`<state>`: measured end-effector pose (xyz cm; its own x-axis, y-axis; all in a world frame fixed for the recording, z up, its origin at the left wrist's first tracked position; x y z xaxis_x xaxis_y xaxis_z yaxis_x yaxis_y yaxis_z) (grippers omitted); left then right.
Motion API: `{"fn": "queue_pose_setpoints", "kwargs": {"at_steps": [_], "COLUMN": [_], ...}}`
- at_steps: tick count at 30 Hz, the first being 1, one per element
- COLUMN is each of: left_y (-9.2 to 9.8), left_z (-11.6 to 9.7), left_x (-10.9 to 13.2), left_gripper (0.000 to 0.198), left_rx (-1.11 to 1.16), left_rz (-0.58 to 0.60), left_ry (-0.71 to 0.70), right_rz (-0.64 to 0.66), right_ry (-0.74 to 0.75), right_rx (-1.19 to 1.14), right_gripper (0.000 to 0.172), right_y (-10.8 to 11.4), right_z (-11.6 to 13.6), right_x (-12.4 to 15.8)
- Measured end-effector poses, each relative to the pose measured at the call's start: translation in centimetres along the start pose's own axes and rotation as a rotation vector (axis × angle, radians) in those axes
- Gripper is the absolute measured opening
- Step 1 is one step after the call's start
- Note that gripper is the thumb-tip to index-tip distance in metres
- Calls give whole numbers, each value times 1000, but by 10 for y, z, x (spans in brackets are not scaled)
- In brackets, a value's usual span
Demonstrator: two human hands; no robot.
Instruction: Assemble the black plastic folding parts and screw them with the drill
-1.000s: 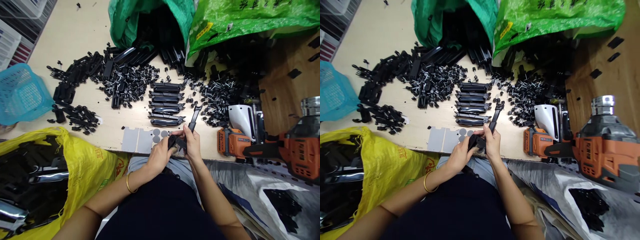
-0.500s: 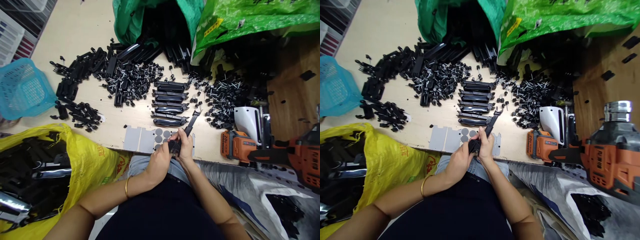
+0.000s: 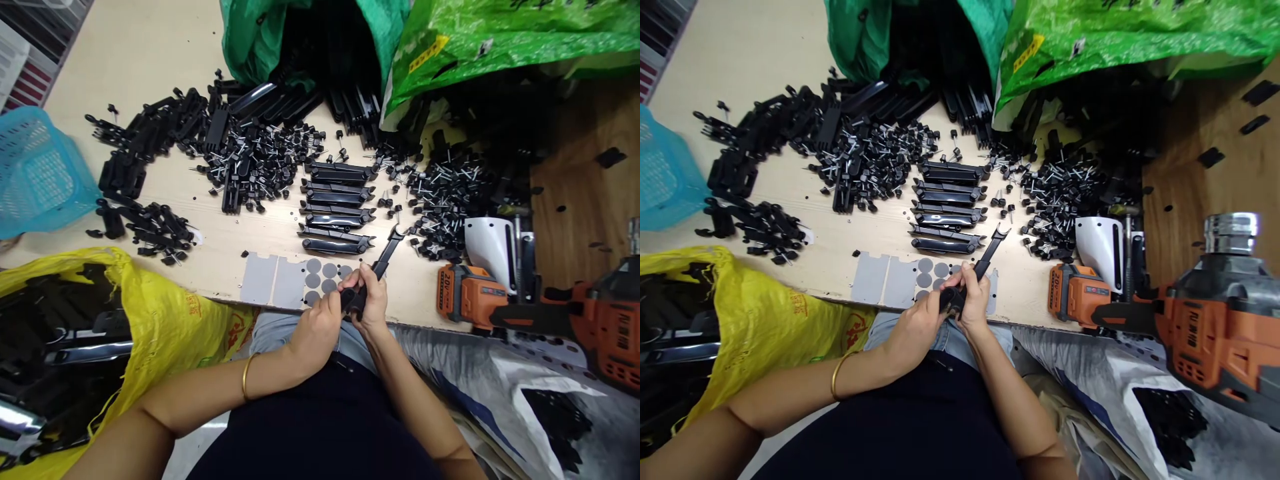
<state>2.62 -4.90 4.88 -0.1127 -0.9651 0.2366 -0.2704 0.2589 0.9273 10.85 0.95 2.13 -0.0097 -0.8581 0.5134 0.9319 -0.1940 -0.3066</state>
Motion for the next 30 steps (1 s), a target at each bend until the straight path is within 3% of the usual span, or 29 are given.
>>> {"fn": "queue_pose_setpoints", "kwargs": {"at_steps": [6,9,11,14,15,17,21,23,26,28,30], "left_y": [4,3,0,-8,-11,-17,-19,-16,-9,-5,2], "left_z": [3,10,17,28,31,35,36,36,41,54,78], "left_x": [-18,-36,-48,-63,-67,-73,-80,-78,-68,-63,-64], "left_gripper": [14,16,15,14,14,18,29,30,29,29,28], "left_rx": [-2,24,1,-87,-120,-178,-239,-228,-120,0,92], "left_rz": [167,215,192,97,61,5,-60,-79,-131,-211,-315], "left_ry": [-60,-145,-221,-361,-421,-541,-669,-666,-627,-554,-371], "right_rz": [-164,-218,-131,231,312,303,-73,-144,-105,-68,-53], "right_ry": [127,158,37,-351,-395,-232,397,478,473,514,562], "right_rx": [-95,-40,85,478,631,928,1463,1545,1598,1557,1404], "right_gripper": [40,39,41,46,47,45,24,18,18,17,18], "right_y": [1,17,38,77,88,100,76,54,30,27,34], "right_z": [-10,-11,-6,11,22,48,95,103,107,111,115], "right_x": [-4,-8,-9,-4,-3,-12,-69,-108,-153,-163,-154]}}
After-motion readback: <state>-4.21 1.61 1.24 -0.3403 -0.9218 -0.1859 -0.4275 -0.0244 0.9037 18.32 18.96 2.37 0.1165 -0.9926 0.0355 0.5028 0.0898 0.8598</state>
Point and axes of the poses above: each hand's wrist, its own x-axis away from the middle knuckle, its own y-axis out of the back of the hand, z = x × y, the point moved 2 cm from there along -x, towards the middle knuckle, and after that the axes turned 1 degree about z, right-handed, at the moved point
